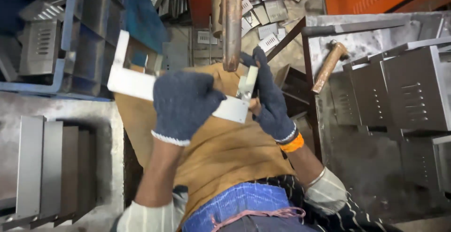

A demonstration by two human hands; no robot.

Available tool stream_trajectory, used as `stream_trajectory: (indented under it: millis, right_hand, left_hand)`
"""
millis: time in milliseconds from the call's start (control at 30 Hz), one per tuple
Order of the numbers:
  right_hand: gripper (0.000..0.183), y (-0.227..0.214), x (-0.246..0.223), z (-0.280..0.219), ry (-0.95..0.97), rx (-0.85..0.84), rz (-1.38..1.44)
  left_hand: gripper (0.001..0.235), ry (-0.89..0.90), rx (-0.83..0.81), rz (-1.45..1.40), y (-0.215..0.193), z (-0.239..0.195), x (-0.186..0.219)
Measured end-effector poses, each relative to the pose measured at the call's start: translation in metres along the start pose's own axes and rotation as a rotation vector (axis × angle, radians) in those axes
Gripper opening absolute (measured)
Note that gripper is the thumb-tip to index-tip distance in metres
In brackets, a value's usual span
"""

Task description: Spot welding small metal enclosure components in a manufacturing workshop.

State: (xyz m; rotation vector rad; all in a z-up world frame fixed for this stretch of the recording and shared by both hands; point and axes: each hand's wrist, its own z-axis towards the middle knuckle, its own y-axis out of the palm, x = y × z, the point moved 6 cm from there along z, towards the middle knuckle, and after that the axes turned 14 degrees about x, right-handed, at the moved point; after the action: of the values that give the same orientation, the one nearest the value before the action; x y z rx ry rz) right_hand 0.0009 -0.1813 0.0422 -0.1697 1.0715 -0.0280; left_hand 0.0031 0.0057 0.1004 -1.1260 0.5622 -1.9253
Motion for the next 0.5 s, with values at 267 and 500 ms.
stream_trajectory:
  millis: [267, 500]
  right_hand:
    - [0.067, -0.082, 0.052, -0.018, 0.321, 0.156, 0.280]
    - [0.050, -0.157, -0.111, 0.045, 0.368, 0.403, 0.041]
  left_hand:
    - [0.042, -0.078, -0.024, -0.279, 0.021, -0.028, 0.077]
    - [0.020, 0.250, 0.010, -0.705, -0.004, -0.033, 0.177]
